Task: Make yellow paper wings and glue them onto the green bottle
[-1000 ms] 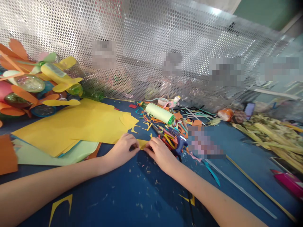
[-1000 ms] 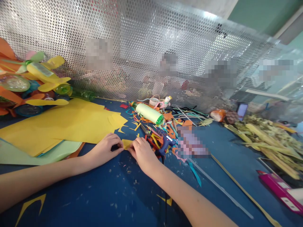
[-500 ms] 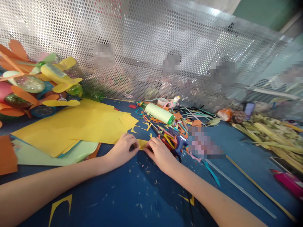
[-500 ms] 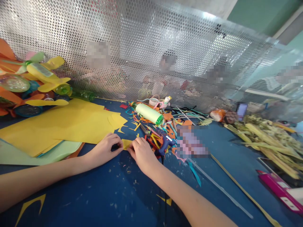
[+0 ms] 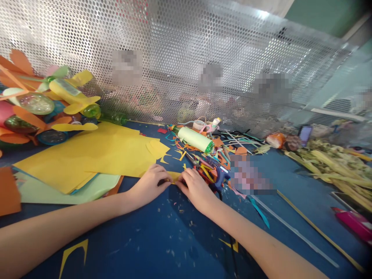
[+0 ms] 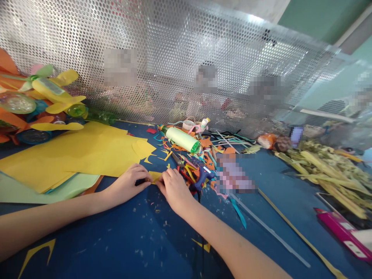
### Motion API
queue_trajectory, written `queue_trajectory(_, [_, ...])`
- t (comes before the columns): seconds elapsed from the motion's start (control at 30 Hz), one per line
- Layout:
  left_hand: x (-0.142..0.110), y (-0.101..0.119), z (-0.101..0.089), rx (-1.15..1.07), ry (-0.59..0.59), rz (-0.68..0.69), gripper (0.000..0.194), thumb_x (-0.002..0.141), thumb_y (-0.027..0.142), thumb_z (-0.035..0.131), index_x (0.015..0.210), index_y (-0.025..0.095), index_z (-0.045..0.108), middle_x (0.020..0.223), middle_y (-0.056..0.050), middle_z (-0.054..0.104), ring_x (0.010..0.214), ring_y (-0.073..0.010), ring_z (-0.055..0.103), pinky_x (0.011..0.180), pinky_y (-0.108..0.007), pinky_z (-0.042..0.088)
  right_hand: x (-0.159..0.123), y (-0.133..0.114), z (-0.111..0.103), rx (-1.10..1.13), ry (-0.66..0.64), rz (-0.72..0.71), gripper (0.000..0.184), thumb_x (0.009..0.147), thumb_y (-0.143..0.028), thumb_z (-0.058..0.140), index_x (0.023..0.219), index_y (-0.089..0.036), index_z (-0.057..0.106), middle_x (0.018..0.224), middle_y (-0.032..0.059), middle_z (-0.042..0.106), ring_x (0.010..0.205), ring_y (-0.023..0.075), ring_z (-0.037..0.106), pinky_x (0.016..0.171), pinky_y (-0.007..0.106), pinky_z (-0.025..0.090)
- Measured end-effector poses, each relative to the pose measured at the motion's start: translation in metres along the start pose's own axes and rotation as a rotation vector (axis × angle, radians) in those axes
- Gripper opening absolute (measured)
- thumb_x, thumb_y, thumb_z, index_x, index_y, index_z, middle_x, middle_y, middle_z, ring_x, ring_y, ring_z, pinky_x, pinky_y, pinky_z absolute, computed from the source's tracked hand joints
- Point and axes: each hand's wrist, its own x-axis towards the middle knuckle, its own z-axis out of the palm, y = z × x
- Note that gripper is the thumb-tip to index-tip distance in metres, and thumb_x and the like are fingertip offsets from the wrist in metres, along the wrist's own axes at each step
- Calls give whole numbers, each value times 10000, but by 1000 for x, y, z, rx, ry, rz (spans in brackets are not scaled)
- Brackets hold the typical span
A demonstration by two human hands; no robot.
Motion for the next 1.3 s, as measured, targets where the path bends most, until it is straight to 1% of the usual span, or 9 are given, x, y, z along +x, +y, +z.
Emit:
queue_trajectory(0.1, [1, -1, -1, -10, -11, -15, 112, 798, 145, 538, 772, 191, 636, 779, -22, 604, 832, -178, 511, 790, -332, 423, 1, -3, -8, 54, -24, 12, 45, 830, -154, 501, 806, -190, 511, 803, 34, 548, 799, 180, 541, 721, 331, 461])
queue_trajectory(0.23, [0, -3, 0, -4, -14, -3, 114, 816, 174, 535, 795, 189, 646, 782, -26, 602, 827, -173, 508, 785, -321, 422, 2, -5, -16, 103, -82, 0, 97, 811, -105, 509, 783, -194, 535, 804, 28, 561, 814, 171, 547, 736, 313, 461])
queue_trajectory(0.33, [0, -5, 1, 7, -1, 14, 136, 835, 207, 517, 805, 190, 649, 781, -29, 598, 812, -171, 508, 776, -324, 423, 2, -5, -16, 97, -85, -19, 94, 815, -119, 520, 793, -194, 571, 806, 25, 577, 828, 165, 550, 756, 308, 462])
queue_trajectory(0.47, [-1, -5, 1, 6, 12, 27, 137, 836, 188, 512, 820, 201, 647, 807, -26, 595, 833, -171, 506, 788, -326, 421, 3, -4, -15, 77, -73, -25, 95, 827, -141, 524, 812, -193, 601, 801, 25, 588, 826, 161, 554, 758, 304, 465])
queue_trajectory(0.57, [-1, -3, 1, 13, 28, 59, 124, 837, 172, 509, 846, 200, 630, 826, -20, 606, 837, -169, 501, 803, -331, 414, 3, -4, -15, 72, -83, -21, 103, 833, -139, 513, 809, -188, 601, 796, 31, 589, 825, 169, 555, 760, 316, 469])
queue_trajectory(0.67, [-1, -2, 1, 47, 8, 86, 123, 843, 163, 500, 838, 198, 618, 828, -16, 611, 843, -169, 492, 821, -330, 405, 2, -6, -16, 58, -83, -15, 104, 834, -129, 505, 798, -185, 584, 791, 32, 585, 820, 172, 554, 761, 321, 468])
queue_trajectory(0.83, [-1, -4, 2, 83, -16, 60, 122, 829, 139, 515, 819, 188, 626, 821, -21, 605, 855, -169, 487, 827, -318, 404, 0, -8, -16, 41, -79, -1, 107, 833, -127, 492, 837, -194, 576, 808, 34, 575, 821, 172, 556, 735, 317, 473])
queue_trajectory(1.1, [-2, -1, 0, 83, 19, 36, 112, 815, 157, 533, 810, 185, 641, 809, -30, 583, 842, -174, 491, 803, -317, 421, 0, -6, -17, 37, -81, -1, 127, 840, -147, 486, 834, -191, 605, 807, 33, 593, 832, 168, 562, 746, 308, 468])
queue_trajectory(1.3, [-2, -4, 1, 49, 28, 29, 137, 825, 136, 520, 868, 190, 637, 836, -22, 605, 857, -170, 496, 811, -317, 422, 2, -7, -17, 29, -87, 5, 96, 845, -145, 496, 821, -192, 577, 798, 26, 594, 815, 166, 559, 733, 300, 459])
